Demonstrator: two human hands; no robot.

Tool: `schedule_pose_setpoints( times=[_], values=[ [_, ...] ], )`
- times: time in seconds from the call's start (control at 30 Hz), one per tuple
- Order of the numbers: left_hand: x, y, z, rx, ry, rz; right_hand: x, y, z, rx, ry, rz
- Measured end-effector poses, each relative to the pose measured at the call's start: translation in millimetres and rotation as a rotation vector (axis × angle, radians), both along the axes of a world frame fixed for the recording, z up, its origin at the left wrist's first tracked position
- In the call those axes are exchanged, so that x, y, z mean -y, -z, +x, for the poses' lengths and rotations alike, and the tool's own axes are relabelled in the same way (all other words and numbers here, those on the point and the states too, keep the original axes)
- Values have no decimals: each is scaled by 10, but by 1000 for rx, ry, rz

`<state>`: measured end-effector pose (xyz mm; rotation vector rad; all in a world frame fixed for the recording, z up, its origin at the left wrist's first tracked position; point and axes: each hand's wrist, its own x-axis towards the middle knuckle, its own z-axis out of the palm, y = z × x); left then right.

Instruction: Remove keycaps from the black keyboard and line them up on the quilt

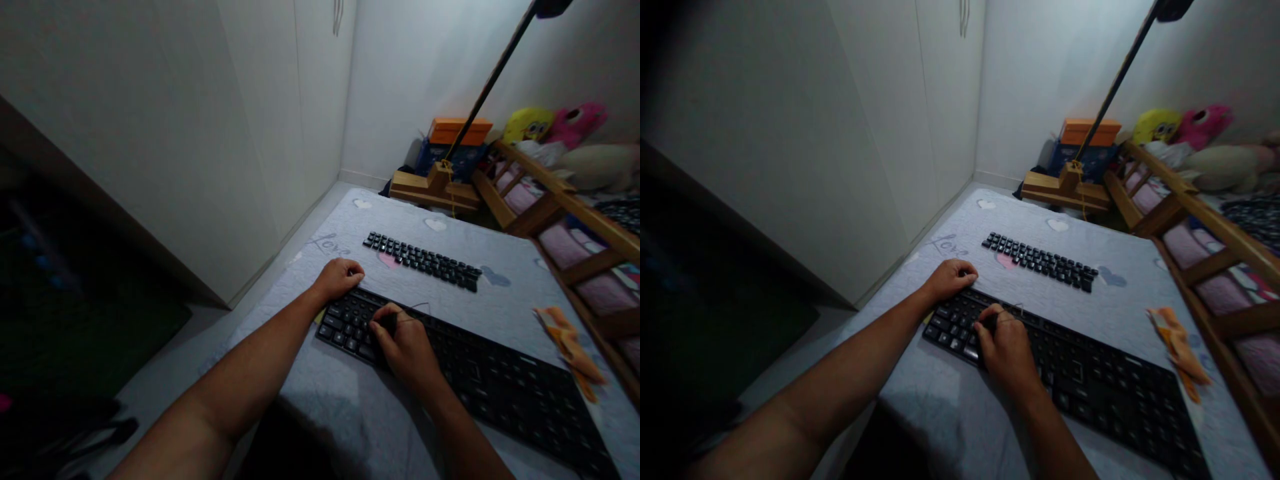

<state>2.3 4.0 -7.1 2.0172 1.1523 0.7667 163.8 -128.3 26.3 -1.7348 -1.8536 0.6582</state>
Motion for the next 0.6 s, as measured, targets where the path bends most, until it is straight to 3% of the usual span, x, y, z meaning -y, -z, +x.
schedule_pose_setpoints(
  times=[0.6],
  values=[
    [5,-15,2,-10,4,-1,-89,-77,18,-63,-1,-51]
  ],
)
